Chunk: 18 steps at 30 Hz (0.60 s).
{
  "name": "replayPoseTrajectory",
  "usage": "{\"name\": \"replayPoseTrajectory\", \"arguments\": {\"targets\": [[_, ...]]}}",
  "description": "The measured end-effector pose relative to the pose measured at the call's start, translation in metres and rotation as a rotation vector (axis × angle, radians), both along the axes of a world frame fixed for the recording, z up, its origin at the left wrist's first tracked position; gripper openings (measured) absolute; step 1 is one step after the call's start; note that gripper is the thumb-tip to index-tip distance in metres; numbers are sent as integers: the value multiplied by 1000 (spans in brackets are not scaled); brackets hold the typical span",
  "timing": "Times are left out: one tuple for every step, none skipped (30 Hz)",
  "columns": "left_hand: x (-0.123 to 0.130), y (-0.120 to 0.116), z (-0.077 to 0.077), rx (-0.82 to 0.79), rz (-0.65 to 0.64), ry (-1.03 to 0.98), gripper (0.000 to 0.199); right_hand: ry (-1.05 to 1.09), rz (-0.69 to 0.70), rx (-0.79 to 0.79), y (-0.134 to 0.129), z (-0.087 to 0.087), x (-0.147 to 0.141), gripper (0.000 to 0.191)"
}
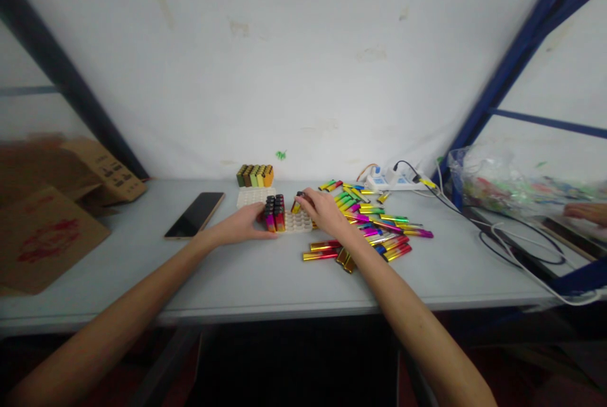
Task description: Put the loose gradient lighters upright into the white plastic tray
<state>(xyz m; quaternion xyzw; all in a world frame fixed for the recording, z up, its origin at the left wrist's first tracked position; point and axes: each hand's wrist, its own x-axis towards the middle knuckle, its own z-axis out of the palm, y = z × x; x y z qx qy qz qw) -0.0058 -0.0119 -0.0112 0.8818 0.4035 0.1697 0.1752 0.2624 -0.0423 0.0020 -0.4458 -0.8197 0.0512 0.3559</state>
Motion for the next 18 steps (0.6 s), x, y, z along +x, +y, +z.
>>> {"name": "replayPoseTrajectory", "arguments": {"targets": [[0, 0, 0, -2, 0, 0, 68, -9, 3, -5, 2, -2, 1, 29], [0, 0, 1, -7, 2, -1, 68, -15, 7, -6, 5, -5, 2, 28], [0, 0, 1, -15, 5, -1, 68, -19, 13, -4, 8, -9, 2, 27], [0, 0, 2, -25, 6, -2, 67, -22, 20, -3, 10, -13, 2, 27], [0, 0, 2, -34, 7, -4, 67, -24, 28, -4, 13, -17, 1, 27], [-1, 0, 2, -43, 5, -6, 67, -27, 36, -5, 16, -21, 1, 27], [-1, 1, 2, -51, 0, -10, 67, -30, 43, -2, 19, -24, 0, 27], [-2, 2, 1, -56, -6, -14, 68, -37, 48, 8, 20, -26, -2, 26], [-3, 3, 1, -59, -11, -19, 68, -43, 52, 20, 22, -27, -3, 25], [-3, 3, 1, -61, -16, -23, 69, -47, 53, 28, 22, -27, -5, 24], [-4, 4, 1, -62, -20, -24, 69, -49, 53, 23, 22, -27, -6, 22], [-4, 4, 1, -64, -24, -24, 70, -51, 51, 6, 21, -25, -8, 21], [-4, 4, 2, -67, -26, -23, 70, -51, 47, -22, 20, -23, -10, 20], [-4, 4, 2, -72, -27, -24, 70, -51, 42, -53, 18, -21, -12, 19], [-3, 3, 2, -78, -28, -26, 70, -50, 35, -78, 17, -19, -14, 18], [-3, 3, 3, -83, -28, -30, 69, -48, 29, -95, 15, -17, -15, 17], [-3, 2, 3, -86, -27, -34, 69, -44, 21, -102, 15, -15, -16, 16], [-3, 2, 3, -88, -26, -37, 68, -37, 13, -104, 14, -15, -17, 16]]}}
